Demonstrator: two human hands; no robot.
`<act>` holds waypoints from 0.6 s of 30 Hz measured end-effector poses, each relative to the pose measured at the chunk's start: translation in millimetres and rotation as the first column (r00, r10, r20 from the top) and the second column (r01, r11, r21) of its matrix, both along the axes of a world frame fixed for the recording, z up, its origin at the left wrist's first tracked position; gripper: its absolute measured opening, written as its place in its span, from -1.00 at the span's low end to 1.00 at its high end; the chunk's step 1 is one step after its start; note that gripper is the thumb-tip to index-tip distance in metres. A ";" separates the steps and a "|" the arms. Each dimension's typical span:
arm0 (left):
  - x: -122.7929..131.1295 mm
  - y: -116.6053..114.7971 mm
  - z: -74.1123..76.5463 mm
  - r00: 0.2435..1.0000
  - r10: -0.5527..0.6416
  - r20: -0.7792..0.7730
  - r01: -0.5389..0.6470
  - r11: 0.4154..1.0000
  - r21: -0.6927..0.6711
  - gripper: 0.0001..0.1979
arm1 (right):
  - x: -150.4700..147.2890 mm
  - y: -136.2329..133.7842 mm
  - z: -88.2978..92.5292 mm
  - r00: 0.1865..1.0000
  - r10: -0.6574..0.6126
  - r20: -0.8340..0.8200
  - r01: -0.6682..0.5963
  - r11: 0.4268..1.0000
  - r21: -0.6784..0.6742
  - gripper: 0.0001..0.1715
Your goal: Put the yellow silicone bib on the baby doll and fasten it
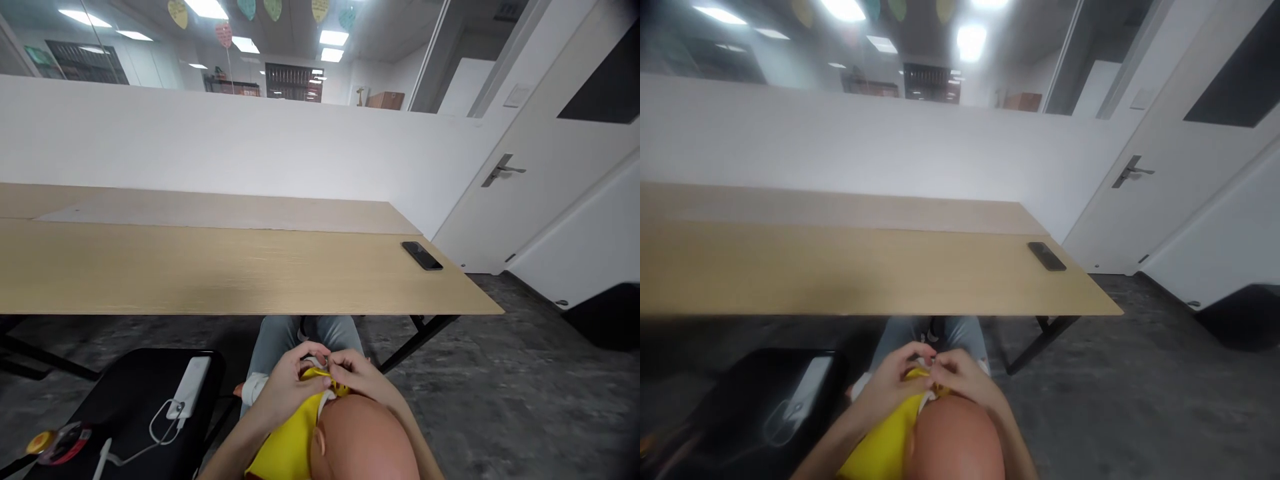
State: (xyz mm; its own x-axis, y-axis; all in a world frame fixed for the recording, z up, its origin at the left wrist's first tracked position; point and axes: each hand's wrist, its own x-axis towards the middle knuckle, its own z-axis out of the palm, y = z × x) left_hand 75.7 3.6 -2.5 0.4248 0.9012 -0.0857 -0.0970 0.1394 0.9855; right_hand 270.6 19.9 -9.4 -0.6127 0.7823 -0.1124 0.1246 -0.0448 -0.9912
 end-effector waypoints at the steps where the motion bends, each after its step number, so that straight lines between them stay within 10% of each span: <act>1: 4.2 -0.4 0.8 0.999 -0.003 -0.035 0.005 0.997 0.075 -0.69 | 0.3 1.0 -1.4 1.000 0.019 0.020 -0.019 1.000 0.002 -0.43; 7: 19.2 0.9 4.7 0.960 0.057 -0.273 0.058 0.916 0.398 -0.53 | 2.6 1.9 -10.8 0.992 0.002 0.130 -0.008 0.999 0.047 -0.50; 18: -0.2 4.3 6.7 0.953 -0.003 -0.303 0.019 0.998 0.051 -0.73 | -9.3 -0.3 -12.2 0.991 -0.133 0.014 0.134 0.991 -0.025 -0.48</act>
State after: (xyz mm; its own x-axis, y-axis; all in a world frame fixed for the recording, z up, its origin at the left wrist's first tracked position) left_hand 75.5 7.9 4.3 0.3962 0.9034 -0.1641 0.2087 0.0855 0.9742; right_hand 261.3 19.6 -21.6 -0.5015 0.8536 -0.1409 0.1281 -0.0878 -0.9879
